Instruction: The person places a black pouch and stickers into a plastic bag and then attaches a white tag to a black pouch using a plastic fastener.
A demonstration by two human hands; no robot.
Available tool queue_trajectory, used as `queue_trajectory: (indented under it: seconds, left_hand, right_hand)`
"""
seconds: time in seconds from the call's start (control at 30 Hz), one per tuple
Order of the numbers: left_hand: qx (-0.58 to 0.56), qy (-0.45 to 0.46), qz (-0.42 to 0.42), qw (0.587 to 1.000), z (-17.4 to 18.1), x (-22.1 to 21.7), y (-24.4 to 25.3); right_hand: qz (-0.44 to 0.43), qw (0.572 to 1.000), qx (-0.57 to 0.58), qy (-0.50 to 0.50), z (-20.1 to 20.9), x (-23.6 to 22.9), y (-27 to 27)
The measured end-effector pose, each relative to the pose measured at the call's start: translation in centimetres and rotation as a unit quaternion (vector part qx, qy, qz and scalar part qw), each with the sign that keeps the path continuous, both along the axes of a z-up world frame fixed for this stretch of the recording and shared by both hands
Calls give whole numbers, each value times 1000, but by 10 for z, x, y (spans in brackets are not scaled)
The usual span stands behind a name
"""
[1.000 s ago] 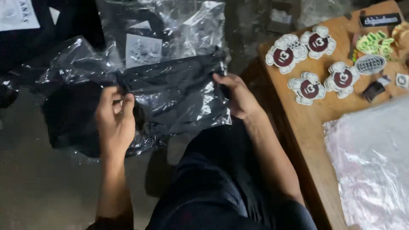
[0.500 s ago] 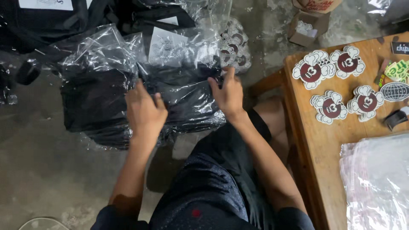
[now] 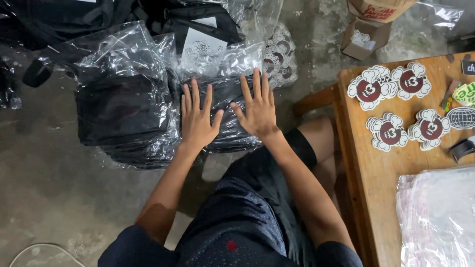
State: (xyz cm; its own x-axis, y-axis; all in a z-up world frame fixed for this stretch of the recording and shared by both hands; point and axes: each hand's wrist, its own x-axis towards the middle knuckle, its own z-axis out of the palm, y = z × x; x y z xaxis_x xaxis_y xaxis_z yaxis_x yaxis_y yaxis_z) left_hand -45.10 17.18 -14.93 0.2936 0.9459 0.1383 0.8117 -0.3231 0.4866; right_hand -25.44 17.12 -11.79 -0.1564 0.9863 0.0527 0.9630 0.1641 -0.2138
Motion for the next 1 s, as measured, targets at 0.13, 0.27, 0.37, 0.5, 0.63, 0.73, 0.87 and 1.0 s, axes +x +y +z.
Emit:
queue_trajectory:
  seconds: [0.13,0.27,0.37,0.5,0.63,0.73,0.87,1.0]
  left_hand:
    - [15,-15,2,1000,-10,-2,2]
    - [10,13,-4,1000,-15,-2,5]
    - [2,7,-10,1000,-10,-3,5]
    - [16,-17,-14,1000,18,16,4]
    - [89,-186,-121,971,89,70,4]
    - [102,-317,-258,907,128,130,-10]
    - [32,-379,-444,811,172,217,-61]
    - [-81,-425,-604,670,199,289,-145]
  right_hand:
    - [-8,999,-35,-13,3,-3,4]
    - [-12,999,-48,-21,-7,0,6]
    - [-10,999,-41,7,-9,5,6]
    - [-22,991,3,132,20,25,-4]
    - [-61,942,246,220,64,63,-44]
    - [-171,899,294,275,106,99,-103]
    - [-358,829,353,245,168,125,-204]
    - [-474,735,465,132,188,135,-303]
